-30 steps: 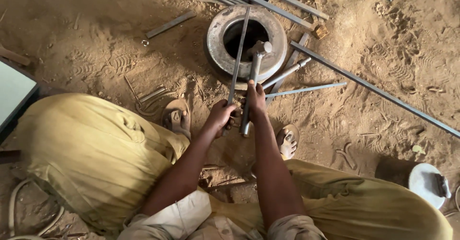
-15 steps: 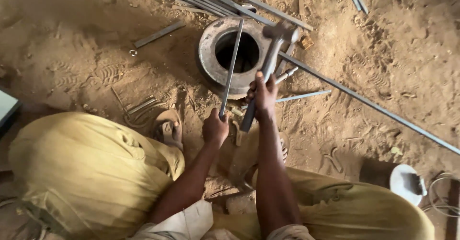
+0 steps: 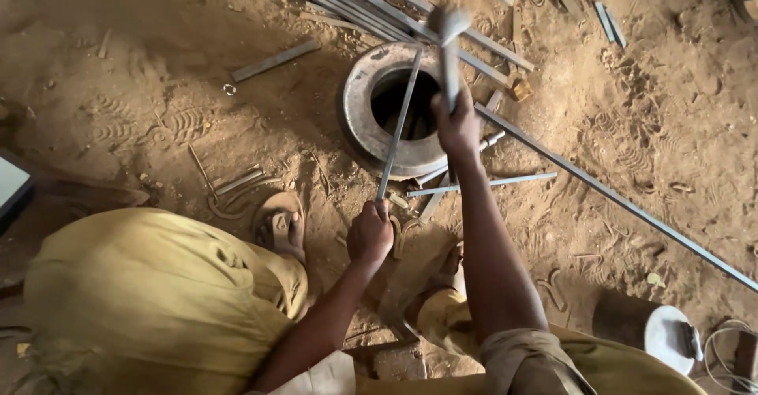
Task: The person sits on the ground and repeatedly hammers a metal rod placed on a circular metal base. They adjust the rod's position between strikes and continue striking it with a hammer.
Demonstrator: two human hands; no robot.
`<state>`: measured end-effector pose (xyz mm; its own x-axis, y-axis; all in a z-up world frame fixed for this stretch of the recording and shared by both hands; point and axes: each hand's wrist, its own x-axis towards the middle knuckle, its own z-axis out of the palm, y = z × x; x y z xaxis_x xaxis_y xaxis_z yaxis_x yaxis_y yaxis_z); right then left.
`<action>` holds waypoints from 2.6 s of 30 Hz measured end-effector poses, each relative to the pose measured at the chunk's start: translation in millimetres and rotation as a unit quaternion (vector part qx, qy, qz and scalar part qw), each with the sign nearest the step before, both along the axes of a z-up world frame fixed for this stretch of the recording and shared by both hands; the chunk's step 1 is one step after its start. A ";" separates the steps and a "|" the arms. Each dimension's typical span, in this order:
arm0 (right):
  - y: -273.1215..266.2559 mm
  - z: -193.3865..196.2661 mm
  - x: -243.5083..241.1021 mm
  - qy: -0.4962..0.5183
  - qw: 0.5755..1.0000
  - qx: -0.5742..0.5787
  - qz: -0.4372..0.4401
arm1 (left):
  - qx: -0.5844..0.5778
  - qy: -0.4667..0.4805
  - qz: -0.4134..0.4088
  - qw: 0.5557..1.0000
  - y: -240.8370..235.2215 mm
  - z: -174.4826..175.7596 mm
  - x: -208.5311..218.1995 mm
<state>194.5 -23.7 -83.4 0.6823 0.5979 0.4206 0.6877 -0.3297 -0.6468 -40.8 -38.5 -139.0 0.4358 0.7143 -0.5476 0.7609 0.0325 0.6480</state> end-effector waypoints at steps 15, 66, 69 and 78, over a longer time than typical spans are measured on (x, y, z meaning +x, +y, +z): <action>-17.9 37.1 5.1 0.252 0.940 0.230 0.014 | 0.014 0.002 -0.032 0.999 -4.4 -11.1 -6.1; -110.7 -175.0 -42.2 0.273 0.961 0.016 -0.025 | -0.612 -0.501 -0.065 0.608 54.6 123.5 27.5; -116.1 -194.5 -38.1 0.296 0.954 0.001 -0.042 | -0.610 -0.501 -0.065 0.611 54.4 125.5 28.7; -114.2 -205.1 -44.8 0.295 0.954 0.047 -0.033 | -0.609 -0.499 -0.053 0.614 54.4 128.1 29.4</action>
